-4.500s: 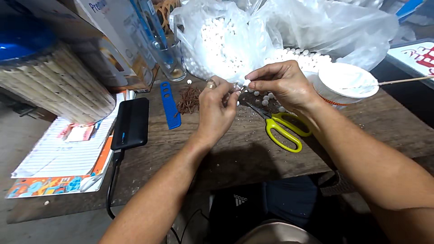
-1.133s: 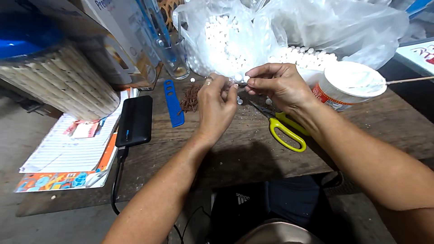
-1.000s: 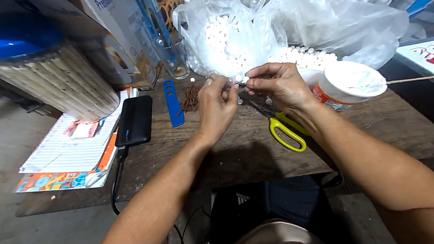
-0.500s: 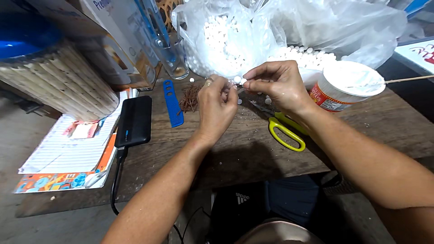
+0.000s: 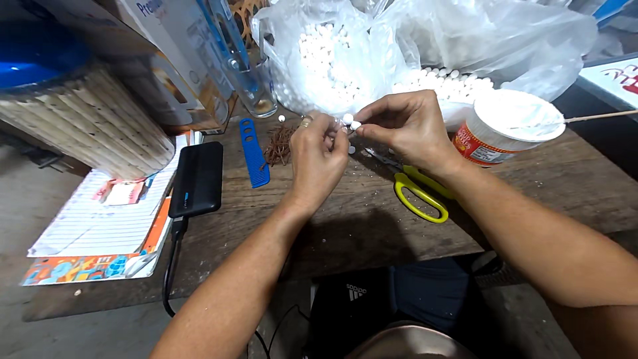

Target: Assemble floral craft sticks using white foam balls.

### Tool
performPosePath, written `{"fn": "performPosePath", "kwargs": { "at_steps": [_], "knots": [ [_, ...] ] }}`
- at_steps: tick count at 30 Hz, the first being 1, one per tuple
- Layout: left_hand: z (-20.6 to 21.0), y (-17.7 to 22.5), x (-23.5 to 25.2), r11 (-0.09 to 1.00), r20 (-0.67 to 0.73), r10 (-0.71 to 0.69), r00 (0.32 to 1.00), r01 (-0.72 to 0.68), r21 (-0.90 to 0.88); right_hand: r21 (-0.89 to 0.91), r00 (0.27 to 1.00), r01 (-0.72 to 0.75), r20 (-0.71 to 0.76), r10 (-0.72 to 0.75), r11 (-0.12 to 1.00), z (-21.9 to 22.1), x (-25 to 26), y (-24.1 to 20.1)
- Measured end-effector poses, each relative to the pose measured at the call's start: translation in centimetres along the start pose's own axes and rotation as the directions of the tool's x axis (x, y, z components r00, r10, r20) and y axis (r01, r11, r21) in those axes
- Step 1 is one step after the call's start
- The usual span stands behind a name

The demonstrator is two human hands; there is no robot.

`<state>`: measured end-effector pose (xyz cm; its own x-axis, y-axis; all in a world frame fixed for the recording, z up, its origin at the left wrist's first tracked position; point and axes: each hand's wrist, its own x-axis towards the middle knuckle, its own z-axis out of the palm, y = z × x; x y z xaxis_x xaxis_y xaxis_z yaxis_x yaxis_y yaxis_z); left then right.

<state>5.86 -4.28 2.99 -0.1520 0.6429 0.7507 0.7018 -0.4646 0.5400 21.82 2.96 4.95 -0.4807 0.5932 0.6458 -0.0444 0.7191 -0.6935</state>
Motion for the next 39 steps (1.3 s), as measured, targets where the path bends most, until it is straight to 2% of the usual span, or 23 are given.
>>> {"fn": "performPosePath", "kwargs": {
  "at_steps": [3, 9, 16, 31, 33, 35, 37, 39],
  "knots": [
    [-0.6, 0.5, -0.3, 1.000, 0.052, -0.015, 0.999, 0.015, 0.000, 0.038, 0.997, -0.070, -0.014, 0.071, 0.997, 0.0, 0.0, -0.3],
    [-0.6, 0.5, -0.4, 0.999, 0.047, -0.022, 0.999, 0.024, -0.038, 0.152, 0.975, -0.203, -0.062, 0.214, 0.967, 0.4, -0.1, -0.5],
    [-0.5, 0.6, -0.4, 0.995, 0.031, -0.042, 0.999, 0.044, -0.090, 0.056, 0.993, -0.074, -0.089, 0.079, 0.996, 0.4, -0.2, -0.4],
    [-0.3, 0.5, -0.4, 0.983, -0.001, -0.041, 0.999, 0.040, -0.181, 0.159, 0.985, -0.111, -0.110, 0.130, 0.981, 0.4, -0.2, -0.5],
    [0.0, 0.4, 0.1, 0.946, -0.033, -0.122, 0.992, 0.107, -0.306, 0.202, 0.972, -0.178, -0.118, 0.205, 0.963, 0.3, -0.1, -0.6],
    [-0.1, 0.6, 0.5, 0.863, -0.016, -0.256, 0.967, 0.221, -0.454, 0.270, 0.937, -0.296, -0.102, 0.333, 0.916, 0.4, 0.1, -0.6],
    [-0.4, 1.0, 0.7, 0.735, 0.068, -0.405, 0.912, 0.369, -0.569, 0.296, 0.911, -0.385, -0.029, 0.411, 0.874, 1.0, -0.1, -0.5],
    [-1.0, 1.6, 0.4, 0.604, 0.203, -0.485, 0.851, 0.494, -0.626, 0.312, 0.900, -0.430, 0.076, 0.428, 0.848, 1.9, -0.5, -0.8]
  ]
}}
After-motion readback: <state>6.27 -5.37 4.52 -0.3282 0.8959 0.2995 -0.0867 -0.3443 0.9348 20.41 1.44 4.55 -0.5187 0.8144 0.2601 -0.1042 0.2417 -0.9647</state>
